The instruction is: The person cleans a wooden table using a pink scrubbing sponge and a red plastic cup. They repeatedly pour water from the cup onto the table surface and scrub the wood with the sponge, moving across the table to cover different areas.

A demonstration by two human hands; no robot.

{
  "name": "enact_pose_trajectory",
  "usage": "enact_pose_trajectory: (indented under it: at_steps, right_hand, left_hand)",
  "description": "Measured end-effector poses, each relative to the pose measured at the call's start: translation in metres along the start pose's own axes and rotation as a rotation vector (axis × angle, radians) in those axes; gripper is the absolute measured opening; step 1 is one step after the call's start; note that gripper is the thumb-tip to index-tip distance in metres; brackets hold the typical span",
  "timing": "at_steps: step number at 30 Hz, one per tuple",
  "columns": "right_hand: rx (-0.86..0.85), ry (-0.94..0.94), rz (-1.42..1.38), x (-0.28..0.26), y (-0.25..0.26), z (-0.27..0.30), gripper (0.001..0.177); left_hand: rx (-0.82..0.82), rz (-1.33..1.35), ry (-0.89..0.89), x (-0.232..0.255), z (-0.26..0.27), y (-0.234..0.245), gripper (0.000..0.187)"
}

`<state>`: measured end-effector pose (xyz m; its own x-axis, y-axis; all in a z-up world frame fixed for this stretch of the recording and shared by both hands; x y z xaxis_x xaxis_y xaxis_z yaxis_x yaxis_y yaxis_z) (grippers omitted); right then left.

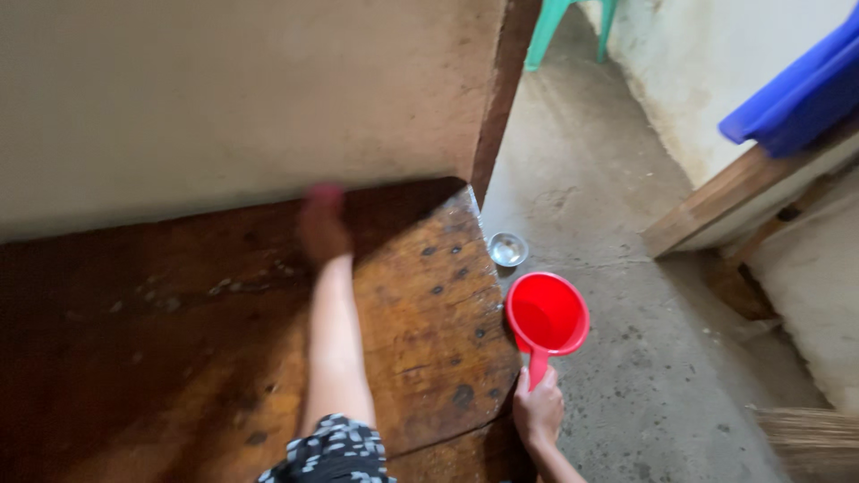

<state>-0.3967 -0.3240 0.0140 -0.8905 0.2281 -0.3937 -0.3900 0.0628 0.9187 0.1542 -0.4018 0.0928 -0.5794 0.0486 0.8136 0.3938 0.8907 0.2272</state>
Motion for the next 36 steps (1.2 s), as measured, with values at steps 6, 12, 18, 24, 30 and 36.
enact_pose_trajectory:
  at_steps: [6, 12, 18, 24, 30, 36]
  right_hand:
    - [0.008, 0.034, 0.008, 0.0, -0.006, -0.005, 0.043]
    - [0.035, 0.069, -0.057, -0.004, -0.004, -0.005, 0.049]
    - [0.025, 0.072, -0.049, 0.002, -0.011, -0.005, 0.049]
    - [0.168, 0.225, -0.261, 0.003, 0.024, 0.012, 0.048]
    - [0.184, 0.392, -0.47, -0.037, 0.022, -0.001, 0.043]
    - [0.249, 0.385, -0.392, -0.075, 0.004, -0.004, 0.053]
  left_hand:
    - [0.445, -0.748, -0.16, -0.058, 0.072, 0.309, 0.033]
    - [1.066, -0.4, 0.763, -0.073, 0.195, 0.374, 0.054]
    - [0.095, -0.237, 0.198, 0.095, 0.229, 0.129, 0.042]
    - [-0.473, -0.49, -0.377, 0.183, 0.35, 0.074, 0.032]
    - [0.445, 0.678, 0.761, 0.019, 0.302, 0.241, 0.036]
    - [-0.117, -0.1, 0.227, 0.057, 0.276, 0.217, 0.06]
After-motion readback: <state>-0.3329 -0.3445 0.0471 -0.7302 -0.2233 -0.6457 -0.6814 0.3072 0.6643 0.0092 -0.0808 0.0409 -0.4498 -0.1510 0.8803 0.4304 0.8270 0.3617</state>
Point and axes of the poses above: each hand's wrist, its own z-axis away from the middle knuckle, its own y-axis out of the back of the hand, x = y × z, the point moved 9 cm from there along -z, towards the middle knuckle, and after that the axes turned 11 degrees about z, right-handed, at the moved point
